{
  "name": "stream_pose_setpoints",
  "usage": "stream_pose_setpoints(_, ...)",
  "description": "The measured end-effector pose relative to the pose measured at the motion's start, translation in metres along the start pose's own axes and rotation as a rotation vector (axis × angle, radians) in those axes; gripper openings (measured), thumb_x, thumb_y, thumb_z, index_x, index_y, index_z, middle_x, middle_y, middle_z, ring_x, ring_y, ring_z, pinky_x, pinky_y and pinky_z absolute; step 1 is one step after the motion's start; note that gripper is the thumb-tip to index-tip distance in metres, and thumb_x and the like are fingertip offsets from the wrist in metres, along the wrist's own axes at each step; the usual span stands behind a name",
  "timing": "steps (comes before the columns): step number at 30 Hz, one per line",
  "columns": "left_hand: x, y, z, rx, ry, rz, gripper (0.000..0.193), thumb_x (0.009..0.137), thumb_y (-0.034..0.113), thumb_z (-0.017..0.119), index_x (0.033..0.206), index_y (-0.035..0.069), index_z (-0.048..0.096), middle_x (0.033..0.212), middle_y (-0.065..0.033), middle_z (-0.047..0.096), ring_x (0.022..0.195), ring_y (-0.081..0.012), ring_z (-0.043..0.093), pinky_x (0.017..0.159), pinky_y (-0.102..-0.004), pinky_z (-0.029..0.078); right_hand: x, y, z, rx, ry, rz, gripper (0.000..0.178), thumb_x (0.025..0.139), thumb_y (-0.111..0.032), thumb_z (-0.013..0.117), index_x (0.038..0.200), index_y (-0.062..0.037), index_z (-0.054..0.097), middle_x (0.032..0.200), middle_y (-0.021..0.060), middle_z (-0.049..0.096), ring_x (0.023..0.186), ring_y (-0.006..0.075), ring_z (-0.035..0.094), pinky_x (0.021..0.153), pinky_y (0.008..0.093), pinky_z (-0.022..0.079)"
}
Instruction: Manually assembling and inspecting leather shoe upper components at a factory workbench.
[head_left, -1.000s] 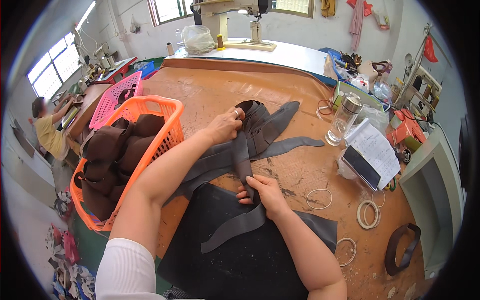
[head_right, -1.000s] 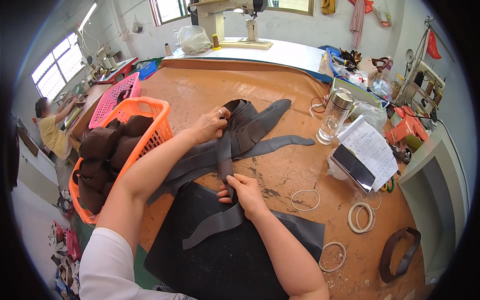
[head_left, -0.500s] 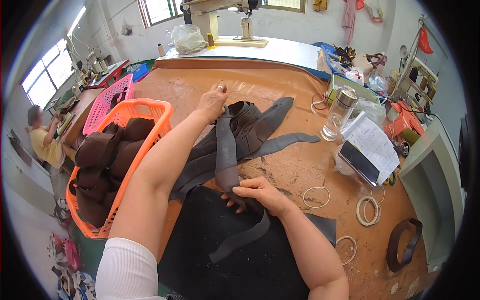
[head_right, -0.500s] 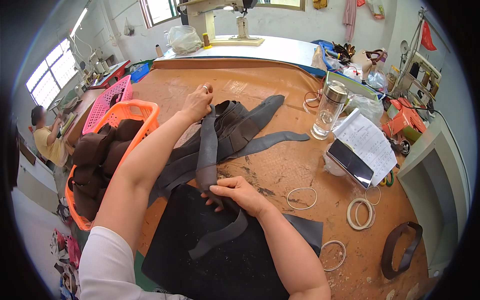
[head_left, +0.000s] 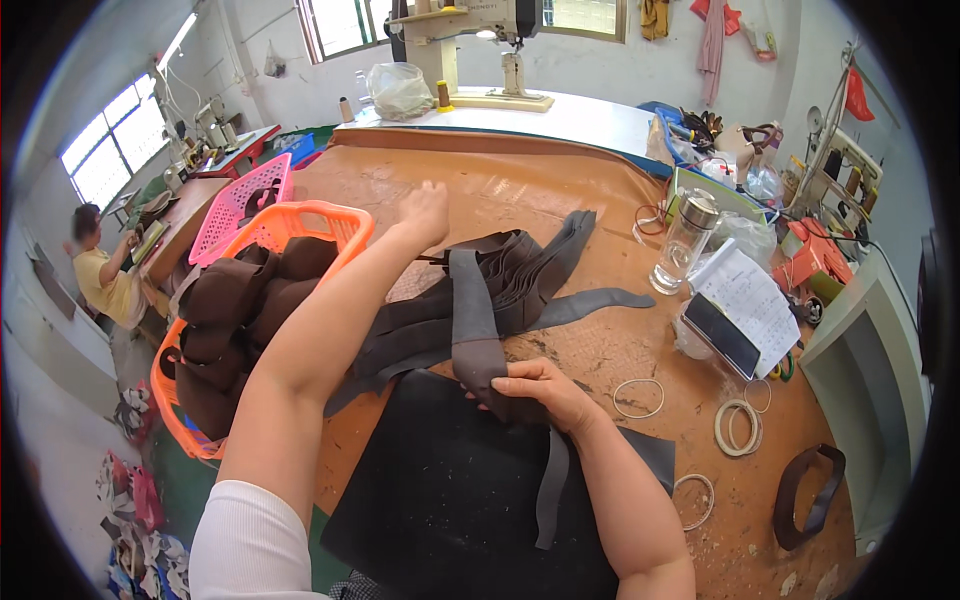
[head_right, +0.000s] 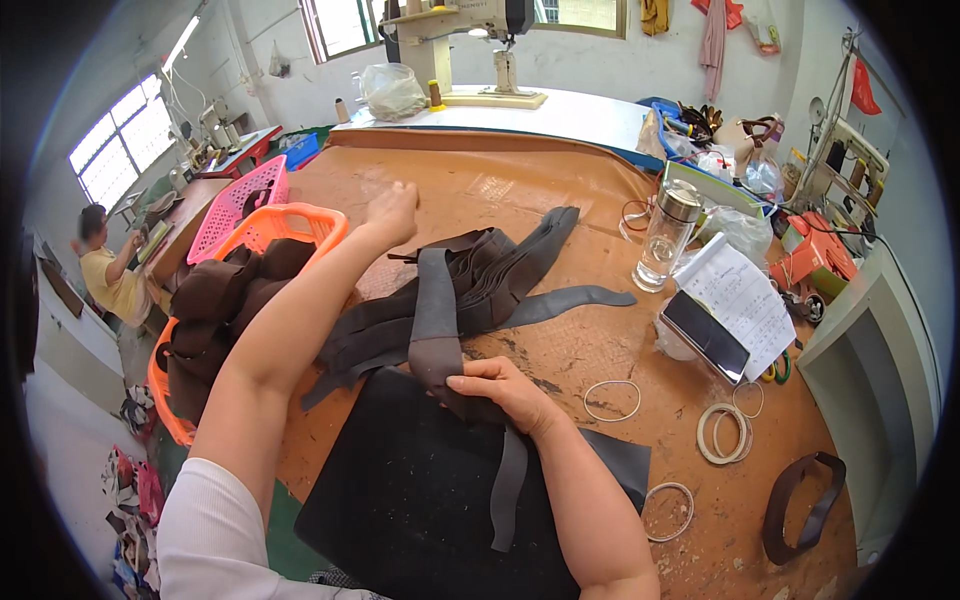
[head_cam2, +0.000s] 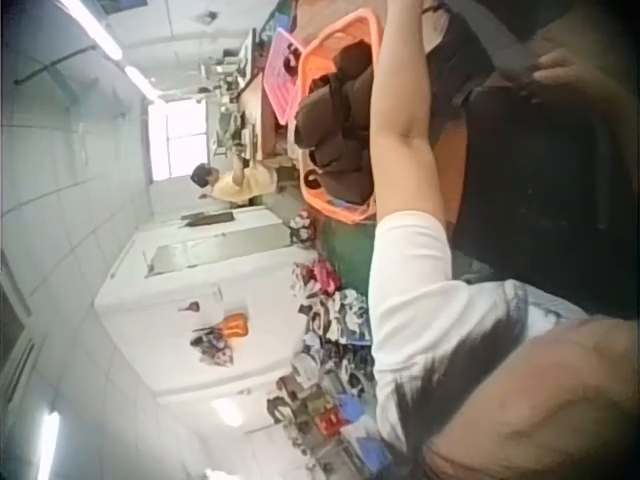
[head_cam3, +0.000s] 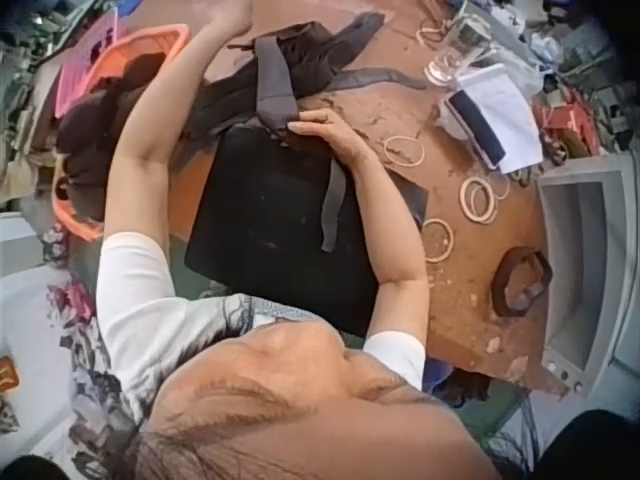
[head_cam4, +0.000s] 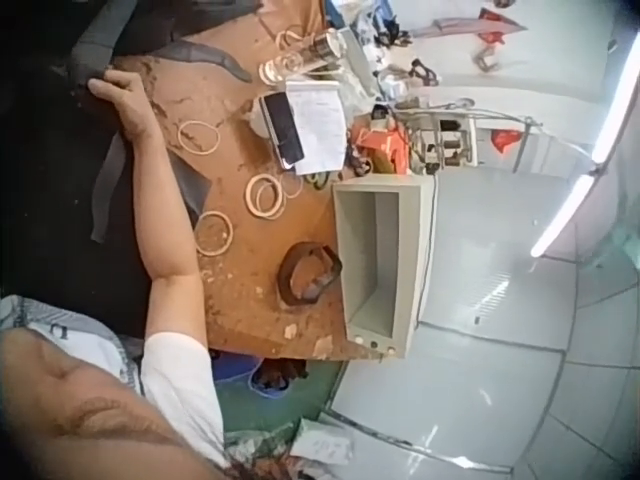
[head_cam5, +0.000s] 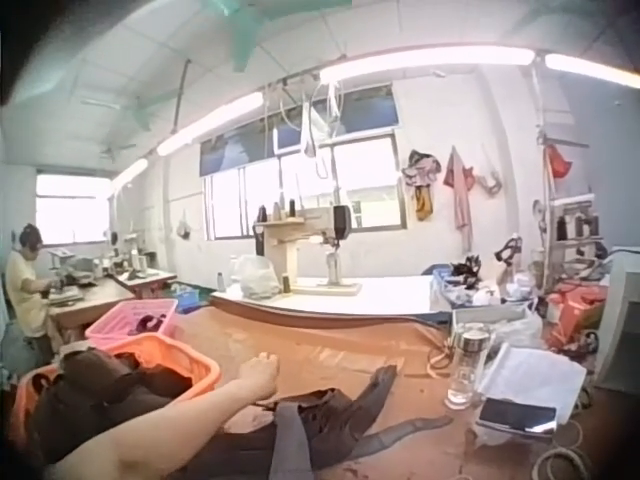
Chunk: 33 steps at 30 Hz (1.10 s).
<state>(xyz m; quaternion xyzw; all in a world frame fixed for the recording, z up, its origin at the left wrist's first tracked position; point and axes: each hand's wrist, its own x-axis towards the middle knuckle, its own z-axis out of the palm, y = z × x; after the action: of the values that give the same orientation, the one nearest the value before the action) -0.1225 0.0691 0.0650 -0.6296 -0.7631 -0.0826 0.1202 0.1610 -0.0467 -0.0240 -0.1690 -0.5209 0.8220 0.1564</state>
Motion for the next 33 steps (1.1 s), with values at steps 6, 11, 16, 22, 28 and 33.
stream_pose_setpoints(6,-0.025,-0.016,0.025,-0.024,-0.138,0.38,0.048,0.077,0.01,0.068,0.123,0.003,0.06,0.12,-0.0204,0.063,0.112,-0.0338,0.062,0.09,-0.0428,0.053,-0.006,-0.005,0.0,0.064,0.103,-0.112,0.037,0.088,-0.022,0.065,0.114,0.0039,0.067,0.107,0.0099,0.068,0.096,0.0159,0.065,0.087,0.0281,0.05)
stream_pose_setpoints(11,-0.031,-0.018,0.037,-0.242,-0.088,0.266,0.013,0.079,0.009,0.065,0.089,0.006,0.074,0.082,-0.0119,0.072,0.091,-0.0309,0.07,0.08,-0.0411,0.055,-0.013,-0.016,0.001,0.084,0.152,-0.217,0.047,0.086,-0.024,0.062,0.122,0.0058,0.062,0.121,0.0153,0.065,0.108,0.0213,0.064,0.094,0.0325,0.049)
stream_pose_setpoints(16,-0.018,-0.023,0.064,0.19,0.094,0.272,0.011,0.079,0.01,0.061,0.082,0.008,0.071,0.084,-0.016,0.072,0.085,-0.03,0.071,0.073,-0.0397,0.057,-0.038,-0.021,-0.033,0.138,-0.207,-0.451,0.038,0.081,-0.017,0.064,0.111,0.0068,0.067,0.104,0.0135,0.068,0.094,0.0203,0.064,0.083,0.0287,0.048)
stream_pose_setpoints(22,-0.014,-0.03,0.074,0.142,0.192,0.156,0.011,0.08,0.008,0.059,0.081,0.007,0.071,0.084,-0.0152,0.071,0.084,-0.03,0.071,0.072,-0.0397,0.057,-0.041,-0.041,0.0,0.256,-0.057,-0.373,0.039,0.081,-0.015,0.064,0.112,0.0081,0.066,0.108,0.0149,0.069,0.105,0.0233,0.063,0.095,0.0349,0.045)
stream_pose_setpoints(28,-0.037,-0.011,0.032,0.109,0.189,0.05,0.011,0.08,0.009,0.064,0.087,0.006,0.071,0.093,-0.0172,0.071,0.091,-0.0335,0.07,0.077,-0.0405,0.057,-0.025,-0.024,0.013,-0.058,0.061,-0.152,0.033,0.085,-0.013,0.066,0.114,0.001,0.069,0.11,0.0056,0.069,0.102,0.0131,0.061,0.093,0.0283,0.046)
stream_pose_setpoints(33,-0.119,0.035,0.001,-0.065,-0.191,-0.126,0.051,0.09,0.046,0.062,0.109,-0.002,0.064,0.112,-0.0215,0.064,0.111,-0.0358,0.06,0.091,-0.0485,0.05,-0.016,-0.038,0.005,0.186,0.11,-0.347,0.041,0.089,-0.016,0.059,0.123,0.0061,0.055,0.115,0.0157,0.064,0.106,0.0245,0.063,0.095,0.0388,0.049)
